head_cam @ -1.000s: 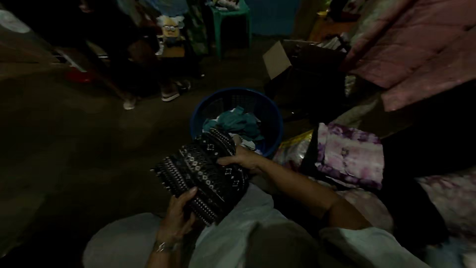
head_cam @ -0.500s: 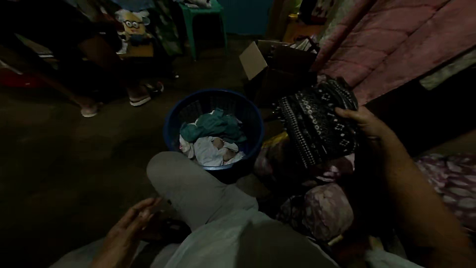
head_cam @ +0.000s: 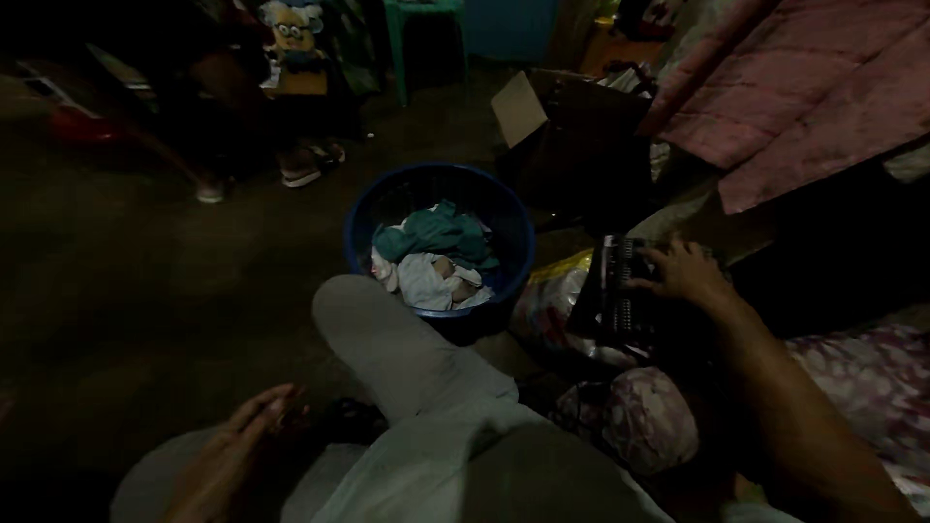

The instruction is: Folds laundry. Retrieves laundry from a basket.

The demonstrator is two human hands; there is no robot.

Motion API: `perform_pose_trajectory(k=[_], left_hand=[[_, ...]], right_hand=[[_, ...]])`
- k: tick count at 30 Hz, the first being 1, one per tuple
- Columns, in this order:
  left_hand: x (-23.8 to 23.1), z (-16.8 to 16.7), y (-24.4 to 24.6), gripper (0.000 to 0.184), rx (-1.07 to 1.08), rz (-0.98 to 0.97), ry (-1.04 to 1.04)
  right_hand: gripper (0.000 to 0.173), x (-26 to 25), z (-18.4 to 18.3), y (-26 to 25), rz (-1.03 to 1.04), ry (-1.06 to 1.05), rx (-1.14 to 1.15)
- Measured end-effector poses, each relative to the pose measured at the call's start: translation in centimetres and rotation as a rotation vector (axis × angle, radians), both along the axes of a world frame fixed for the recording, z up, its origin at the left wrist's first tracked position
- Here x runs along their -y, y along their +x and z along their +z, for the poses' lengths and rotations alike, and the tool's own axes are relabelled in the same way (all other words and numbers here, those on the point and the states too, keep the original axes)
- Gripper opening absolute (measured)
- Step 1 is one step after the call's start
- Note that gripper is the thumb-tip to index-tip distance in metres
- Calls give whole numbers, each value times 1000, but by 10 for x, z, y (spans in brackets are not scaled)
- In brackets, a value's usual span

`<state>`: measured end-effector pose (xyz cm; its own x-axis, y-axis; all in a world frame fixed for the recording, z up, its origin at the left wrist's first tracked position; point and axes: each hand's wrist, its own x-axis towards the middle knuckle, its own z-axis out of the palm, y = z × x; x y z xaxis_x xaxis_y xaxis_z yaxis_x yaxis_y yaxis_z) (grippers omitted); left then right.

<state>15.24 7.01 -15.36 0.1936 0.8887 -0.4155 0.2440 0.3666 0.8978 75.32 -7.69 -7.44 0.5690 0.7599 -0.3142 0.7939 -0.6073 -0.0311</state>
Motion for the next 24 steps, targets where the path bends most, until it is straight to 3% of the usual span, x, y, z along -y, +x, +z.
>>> perform_pose_trajectory(k=[4,9,12,14,18,21,24], left_hand=[[10,1,-7,33,-127,-11,14],[18,-11,-45,35,-503,3,318],[16,-23,-68,34,-727,-91,491],[19,-28,-69,39,-872,-160,493],[24,-52,-60,64,-1127,-175,574],[22,-63,-62,75,-1127,-114,642],[22,-65,-65,77,-1061,-50,718]], right_hand=[[78,1,-46,26,-110,-158,-83],[72,-16,-22,17,-66,-283,-11],[60,-51,2,-14,-62,-232,50],[56,-86,-2,-33,-8,-148,61],[58,-168,-54,-78,255,-137,-164],[64,-228,-121,-111,383,-210,-367],[67,-279,-181,-140,430,-186,-389]])
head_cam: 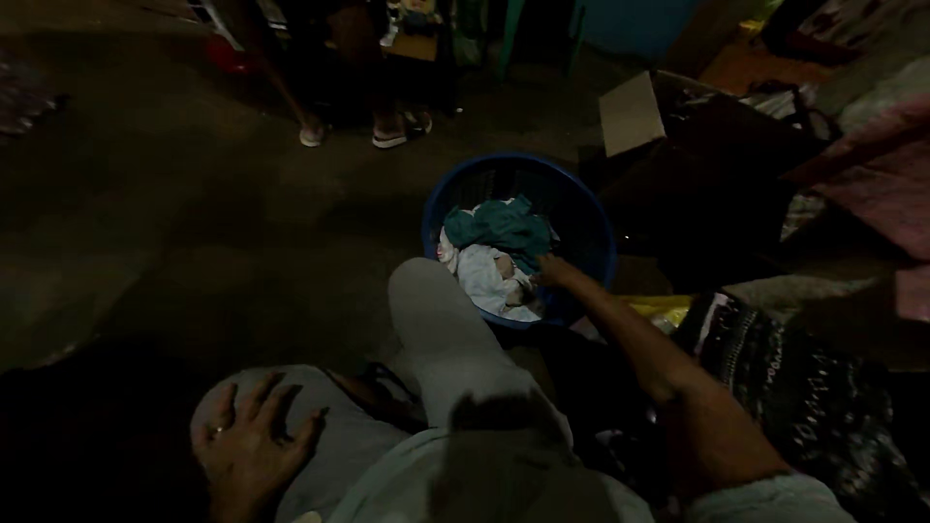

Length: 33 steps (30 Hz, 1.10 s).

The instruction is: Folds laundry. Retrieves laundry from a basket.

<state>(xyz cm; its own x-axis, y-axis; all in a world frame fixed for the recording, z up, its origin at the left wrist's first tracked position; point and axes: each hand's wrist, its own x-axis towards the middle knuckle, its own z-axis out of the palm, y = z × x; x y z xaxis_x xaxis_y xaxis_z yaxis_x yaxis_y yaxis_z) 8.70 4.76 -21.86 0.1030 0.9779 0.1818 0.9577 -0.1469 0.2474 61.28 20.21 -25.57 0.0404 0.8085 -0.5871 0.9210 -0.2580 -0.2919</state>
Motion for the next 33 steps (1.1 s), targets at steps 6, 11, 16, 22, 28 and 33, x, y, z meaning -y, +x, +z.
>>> perform_pose_trajectory(k=[6,11,16,22,28,33], left_hand=[[1,0,-2,71,42,43,1],[-4,0,2,67,33,87,-21],[-6,-6,1,62,30,101,38],[-7,-7,4,62,56,126,38],[-32,66,37,46,608,170,-301],[-60,128,92,98,729,-9,-189]], right_hand=[[52,-70,-53,-46,-7,109,45],[44,-97,-68,-64,-21,14,73],[47,-103,-63,-64,-109,-16,-16],[34,-107,27,-35,-292,479,-306],[20,-74,185,-57,67,871,-587],[13,-31,282,-116,409,1032,-890]])
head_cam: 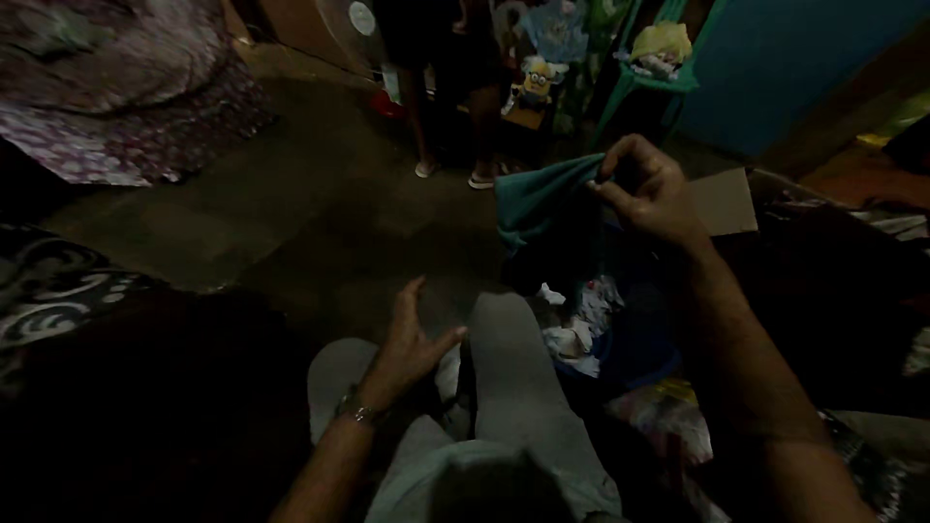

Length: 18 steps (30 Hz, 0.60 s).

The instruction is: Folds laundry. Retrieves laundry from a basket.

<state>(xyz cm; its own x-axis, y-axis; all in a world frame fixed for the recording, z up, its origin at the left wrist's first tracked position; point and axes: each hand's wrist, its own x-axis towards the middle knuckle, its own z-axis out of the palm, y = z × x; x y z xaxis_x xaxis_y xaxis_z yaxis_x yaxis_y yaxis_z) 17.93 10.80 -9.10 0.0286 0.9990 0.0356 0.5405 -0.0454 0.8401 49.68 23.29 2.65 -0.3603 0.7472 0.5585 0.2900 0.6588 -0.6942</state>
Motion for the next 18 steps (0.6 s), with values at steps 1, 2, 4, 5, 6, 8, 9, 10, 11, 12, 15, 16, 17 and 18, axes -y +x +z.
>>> perform_pose_trajectory(k=[1,2,4,5,6,8,9,10,11,12,15,16,17,18], left_hand=[[-4,7,7,105,-25,7,45],[-8,14,11,111,-63,27,67],[-10,25,11,117,-148,68,70],[-10,31,10,116,-177,78,35],[-7,34,8,111,-205,82,-2],[1,38,2,86,-249,88,-49],[7,40,0,70,-257,104,-70],[15,40,-4,58,-257,129,-61],[23,43,-6,46,-214,167,-31],[29,44,-10,38,-137,208,3],[30,44,-33,11,-47,232,141],[30,44,-47,13,-40,229,178],[32,45,-64,16,-31,219,220],[31,45,-84,20,-11,193,274]], right_hand=[[13,8,14,-12,58,36,-36],[14,16,25,-24,102,55,-87],[17,32,44,-44,150,72,-190],[18,39,52,-52,161,84,-236],[17,45,57,-59,173,95,-272],[16,53,64,-66,211,107,-317],[15,55,66,-69,233,101,-335],[15,57,67,-71,262,84,-355],[14,58,67,-72,281,67,-370],[13,58,66,-72,285,56,-370],[15,53,59,-67,221,40,-321],[24,48,55,-63,211,25,-278],[35,43,50,-57,198,-1,-201],[44,40,43,-51,186,-35,-81]])
